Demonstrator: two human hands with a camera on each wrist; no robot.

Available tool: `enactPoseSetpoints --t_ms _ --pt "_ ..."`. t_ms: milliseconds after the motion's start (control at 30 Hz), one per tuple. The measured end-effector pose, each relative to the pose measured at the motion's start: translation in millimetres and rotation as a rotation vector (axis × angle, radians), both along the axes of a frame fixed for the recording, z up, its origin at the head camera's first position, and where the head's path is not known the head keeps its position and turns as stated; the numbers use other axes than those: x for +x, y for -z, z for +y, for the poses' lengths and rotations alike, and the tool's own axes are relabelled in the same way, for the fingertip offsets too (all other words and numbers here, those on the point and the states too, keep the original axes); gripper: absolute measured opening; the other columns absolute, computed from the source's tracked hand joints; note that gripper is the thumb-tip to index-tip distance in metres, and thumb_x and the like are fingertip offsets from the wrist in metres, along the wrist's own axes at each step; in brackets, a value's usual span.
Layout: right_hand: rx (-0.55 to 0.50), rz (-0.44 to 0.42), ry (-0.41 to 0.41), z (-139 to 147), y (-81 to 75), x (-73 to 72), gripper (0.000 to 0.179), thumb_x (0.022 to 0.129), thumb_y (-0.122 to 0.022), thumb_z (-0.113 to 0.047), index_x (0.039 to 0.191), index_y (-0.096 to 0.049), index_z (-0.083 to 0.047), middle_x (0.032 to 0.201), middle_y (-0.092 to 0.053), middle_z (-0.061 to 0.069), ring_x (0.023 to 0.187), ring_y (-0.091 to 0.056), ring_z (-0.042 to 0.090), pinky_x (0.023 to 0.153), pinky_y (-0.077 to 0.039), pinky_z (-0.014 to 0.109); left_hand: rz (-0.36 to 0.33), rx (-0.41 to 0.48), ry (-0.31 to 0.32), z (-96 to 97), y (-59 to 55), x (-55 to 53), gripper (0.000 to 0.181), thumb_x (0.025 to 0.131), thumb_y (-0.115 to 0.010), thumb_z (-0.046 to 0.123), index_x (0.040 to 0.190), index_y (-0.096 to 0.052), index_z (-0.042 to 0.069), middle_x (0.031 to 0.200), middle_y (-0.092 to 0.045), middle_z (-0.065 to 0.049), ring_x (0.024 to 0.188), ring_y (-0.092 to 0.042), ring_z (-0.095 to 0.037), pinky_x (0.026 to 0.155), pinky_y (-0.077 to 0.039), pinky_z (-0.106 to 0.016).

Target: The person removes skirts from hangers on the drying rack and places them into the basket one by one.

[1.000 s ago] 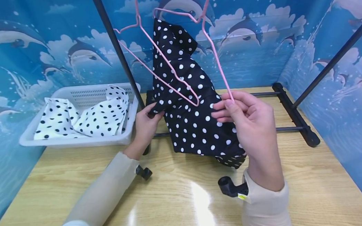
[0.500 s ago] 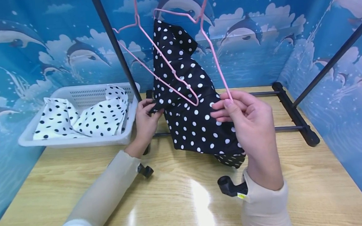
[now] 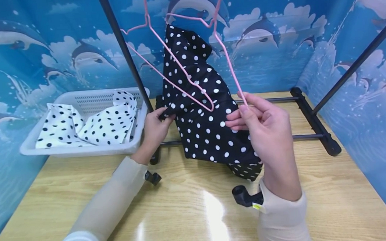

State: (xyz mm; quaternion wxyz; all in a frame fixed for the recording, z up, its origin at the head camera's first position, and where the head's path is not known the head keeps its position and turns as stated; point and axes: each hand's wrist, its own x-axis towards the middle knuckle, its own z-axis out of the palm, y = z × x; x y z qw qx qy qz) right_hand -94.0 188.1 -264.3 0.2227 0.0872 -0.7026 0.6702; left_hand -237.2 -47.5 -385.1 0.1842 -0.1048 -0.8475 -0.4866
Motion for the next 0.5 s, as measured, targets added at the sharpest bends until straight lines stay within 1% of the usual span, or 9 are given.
enactPoseSetpoints --t_ms 100,200,333,500 --pt "0.024 -0.001 0.010 0.0 0.6 -1.2 0.029 0.098 -0.057 -0.013 0.116 -0.063 0.008 0.081 -0.069 0.013 0.071 -0.071 0.017 0.068 -0.057 0.027 0.004 -0.014 -0.001 -0.2 -1.4 -1.1 0.016 0.088 -0.071 0.009 0.103 -0.075 0.006 0.095 -0.074 -0.010 0.075 -0.063 -0.021 0.065 -0.050 -0.033" --pt "0.028 0.004 0.015 0.1 1.2 -2.3 0.026 0.098 -0.056 -0.014 0.109 -0.064 0.008 0.082 -0.069 0.014 0.071 -0.071 0.018 0.069 -0.057 0.027 0.008 -0.020 0.005 -0.7 -2.7 -1.8 0.015 0.089 -0.070 0.009 0.103 -0.075 0.005 0.093 -0.073 -0.010 0.070 -0.060 -0.021 0.061 -0.047 -0.031" --pt "0.006 -0.001 -0.008 -0.1 1.8 -3.6 0.021 0.097 -0.057 -0.012 0.106 -0.063 0.007 0.082 -0.069 0.012 0.071 -0.071 0.017 0.069 -0.057 0.027 0.018 0.002 0.017 -3.0 -4.2 -2.6 0.011 0.088 -0.072 0.011 0.097 -0.074 0.004 0.088 -0.072 -0.010 0.068 -0.058 -0.020 0.060 -0.044 -0.030" --pt "-0.051 0.002 -0.060 -1.3 2.9 -6.2 0.015 0.095 -0.060 -0.006 0.103 -0.062 0.006 0.080 -0.071 0.012 0.071 -0.072 0.018 0.069 -0.057 0.027 0.014 0.018 0.033 -6.8 -7.4 -3.9 0.016 0.087 -0.075 0.016 0.096 -0.074 0.002 0.087 -0.072 -0.010 0.071 -0.059 -0.020 0.063 -0.046 -0.030"
